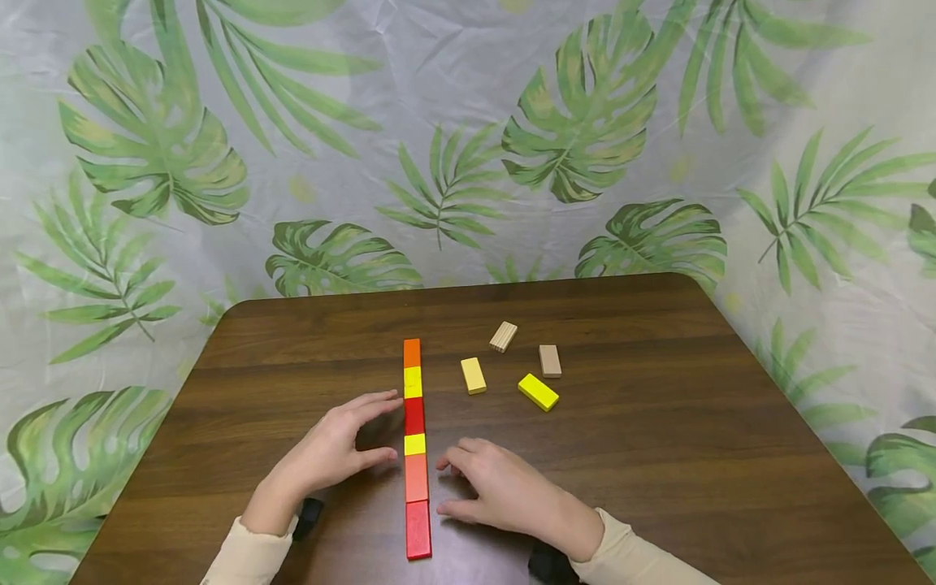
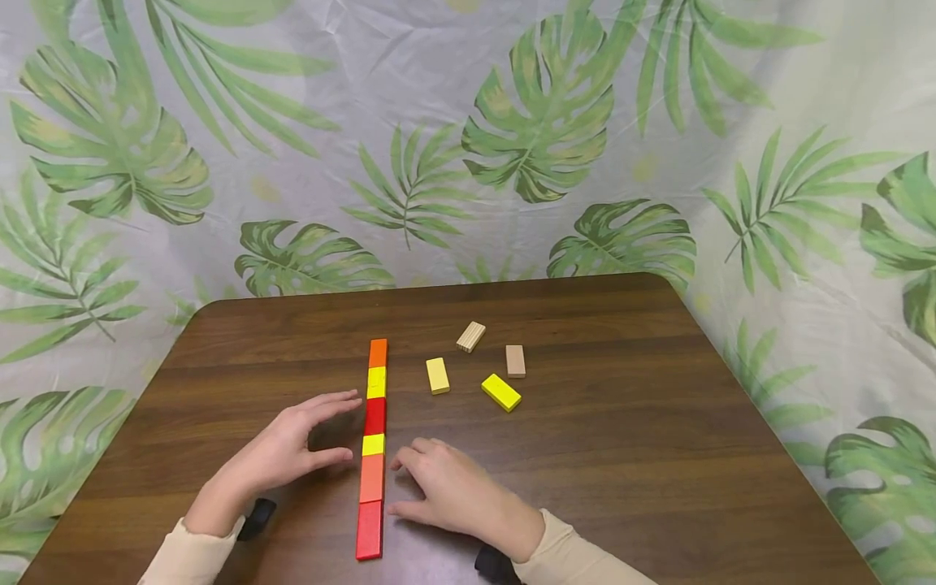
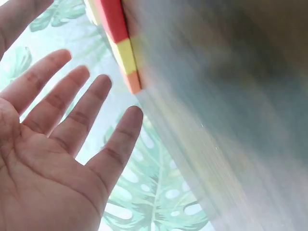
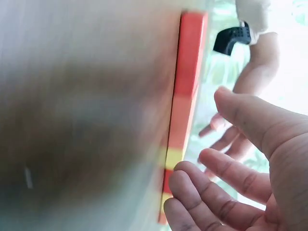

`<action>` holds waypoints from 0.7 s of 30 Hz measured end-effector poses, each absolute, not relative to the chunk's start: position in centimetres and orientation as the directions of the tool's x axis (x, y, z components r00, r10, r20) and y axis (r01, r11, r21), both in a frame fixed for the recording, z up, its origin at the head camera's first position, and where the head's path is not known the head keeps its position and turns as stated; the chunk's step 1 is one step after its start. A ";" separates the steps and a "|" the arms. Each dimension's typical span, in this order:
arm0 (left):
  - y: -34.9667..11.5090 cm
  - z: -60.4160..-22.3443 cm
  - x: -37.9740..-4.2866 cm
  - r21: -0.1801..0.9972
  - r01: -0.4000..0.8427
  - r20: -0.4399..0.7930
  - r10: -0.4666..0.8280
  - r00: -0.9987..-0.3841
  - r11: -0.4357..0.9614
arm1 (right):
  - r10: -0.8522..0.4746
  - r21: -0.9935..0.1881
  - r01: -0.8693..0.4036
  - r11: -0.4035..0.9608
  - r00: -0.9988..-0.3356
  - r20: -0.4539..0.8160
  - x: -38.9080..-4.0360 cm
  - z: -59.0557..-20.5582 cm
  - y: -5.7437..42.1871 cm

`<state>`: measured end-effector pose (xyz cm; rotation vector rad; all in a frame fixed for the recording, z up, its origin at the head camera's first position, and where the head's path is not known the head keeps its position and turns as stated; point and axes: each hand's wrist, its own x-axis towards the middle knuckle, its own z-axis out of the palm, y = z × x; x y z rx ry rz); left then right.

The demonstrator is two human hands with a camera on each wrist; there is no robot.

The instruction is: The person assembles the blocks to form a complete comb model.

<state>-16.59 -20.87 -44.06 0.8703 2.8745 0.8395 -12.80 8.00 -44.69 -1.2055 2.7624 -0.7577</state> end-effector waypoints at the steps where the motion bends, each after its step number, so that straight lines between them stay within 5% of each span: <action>1: -20.9 -44.1 -17.0 0.501 0.510 0.136 0.519 -0.844 0.699 | -0.687 -0.450 -0.672 0.588 -0.709 0.162 -13.2 -44.7 8.2; 21: -21.2 -45.5 -23.2 0.548 0.459 0.006 0.545 -0.838 0.699 | -0.430 -0.429 -0.454 0.781 -0.889 0.157 -21.9 -45.4 11.0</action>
